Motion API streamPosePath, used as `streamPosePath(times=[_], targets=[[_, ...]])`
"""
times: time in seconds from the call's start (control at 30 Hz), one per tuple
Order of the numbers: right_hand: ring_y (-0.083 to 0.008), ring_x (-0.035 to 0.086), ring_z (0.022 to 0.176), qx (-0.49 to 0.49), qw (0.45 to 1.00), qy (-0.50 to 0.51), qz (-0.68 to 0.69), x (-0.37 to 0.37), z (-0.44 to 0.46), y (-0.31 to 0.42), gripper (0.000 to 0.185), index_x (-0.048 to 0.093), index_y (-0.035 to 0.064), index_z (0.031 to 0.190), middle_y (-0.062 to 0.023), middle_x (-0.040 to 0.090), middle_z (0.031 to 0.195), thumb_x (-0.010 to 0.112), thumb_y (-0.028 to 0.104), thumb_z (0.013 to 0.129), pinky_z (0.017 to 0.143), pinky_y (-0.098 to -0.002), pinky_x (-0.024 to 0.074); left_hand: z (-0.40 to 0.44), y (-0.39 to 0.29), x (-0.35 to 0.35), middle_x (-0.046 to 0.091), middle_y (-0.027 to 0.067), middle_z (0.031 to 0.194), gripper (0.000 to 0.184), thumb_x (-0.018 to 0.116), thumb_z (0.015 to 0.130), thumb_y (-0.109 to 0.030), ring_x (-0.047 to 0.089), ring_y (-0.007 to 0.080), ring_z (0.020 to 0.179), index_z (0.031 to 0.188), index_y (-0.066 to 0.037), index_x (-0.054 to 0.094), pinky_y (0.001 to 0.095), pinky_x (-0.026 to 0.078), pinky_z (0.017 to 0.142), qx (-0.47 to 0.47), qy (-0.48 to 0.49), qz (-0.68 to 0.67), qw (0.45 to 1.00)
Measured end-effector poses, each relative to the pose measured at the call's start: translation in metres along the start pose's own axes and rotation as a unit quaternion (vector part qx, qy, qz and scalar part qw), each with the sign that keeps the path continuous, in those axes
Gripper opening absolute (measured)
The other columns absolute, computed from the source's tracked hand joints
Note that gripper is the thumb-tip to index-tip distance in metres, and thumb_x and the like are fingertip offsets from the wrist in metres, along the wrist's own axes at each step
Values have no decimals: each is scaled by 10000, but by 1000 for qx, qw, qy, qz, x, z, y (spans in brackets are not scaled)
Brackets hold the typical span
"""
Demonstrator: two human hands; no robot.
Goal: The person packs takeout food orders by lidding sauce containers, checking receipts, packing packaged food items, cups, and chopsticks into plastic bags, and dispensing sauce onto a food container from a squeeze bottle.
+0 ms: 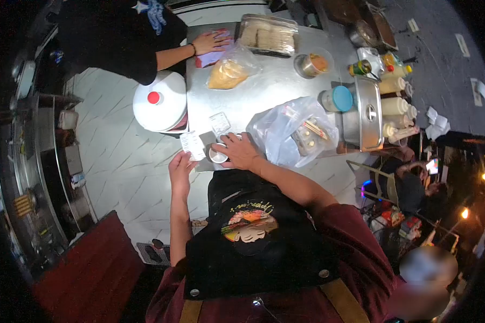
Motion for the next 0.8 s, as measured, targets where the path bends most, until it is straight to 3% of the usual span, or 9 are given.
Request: streamPosePath(times=[0.03,0.2,0.33,0.47,0.5,0.53,0.57,0.63,0.8], targets=[[-299,497,1289,3,1000,17,5,-2,-3,-2,831,435,322,1520,-79,542,1375,746,601,801,964,-651,417,-5,-6,1,700,50,1046,247,631,1022,-165,659,115,902,1195,8,665,347,588,899,3,-3,-1,1000],[-311,509,1246,59,996,-57,19,-5,-17,-31,865,464,149,1504,-130,546,1328,790,501,784,1047,-464,402,-18,-20,12,697,37,1049,186,642,1016,-150,646,110,897,1112,2,688,315,571,872,22,-28,-8,999],[-350,531,1259,29,982,-182,38,-46,-23,-19,765,508,107,1454,-177,549,1354,785,405,807,1059,-498,428,-22,-43,41,683,7,1010,122,610,1014,-122,622,91,928,1049,-25,676,283,509,909,83,67,59,992],[-373,642,1057,85,952,-48,291,-93,-82,-8,458,641,38,1193,-197,658,1174,751,275,817,917,-448,526,-31,-69,96,688,31,1036,120,589,977,-58,617,102,984,1044,2,669,265,469,894,74,240,123,960],[-380,666,986,111,943,-19,313,-129,-105,-13,340,674,24,1091,-189,691,1087,734,221,820,859,-438,545,-35,-77,120,693,85,1128,124,599,941,-40,633,168,1051,1029,22,660,309,477,943,157,298,191,922],[-386,666,948,181,928,-117,304,-141,-125,-27,259,684,32,1037,-170,697,1014,714,174,823,843,-453,539,-38,-82,144,674,131,1226,142,623,897,-43,633,251,1152,1014,31,654,349,470,1008,276,368,230,858],[-391,667,909,247,899,-214,291,-152,-144,-42,180,695,40,983,-152,704,940,694,128,826,827,-469,533,-41,-86,171,640,144,1330,162,639,880,-27,590,299,1272,1036,3,666,404,418,1123,269,442,286,807],[-373,646,974,275,886,-326,184,-144,-179,-88,218,705,74,1042,-147,693,1011,679,85,826,837,-454,514,-40,-67,217,587,141,1427,157,676,864,-122,516,351,1358,991,-33,697,479,390,1135,311,537,344,704],[-332,572,1150,246,931,-248,105,-136,-192,-128,277,699,80,1109,-139,630,1218,701,105,833,958,-460,458,-14,0,253,568,116,1468,212,715,867,-286,448,329,1418,973,-118,791,536,253,1175,320,551,546,544]])
Point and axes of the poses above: each hand's wrist, its own z-axis towards the middle knuckle, its own x-axis out of the palm, y = z × x, the point moved 1 cm from there along z, towards the middle knuckle
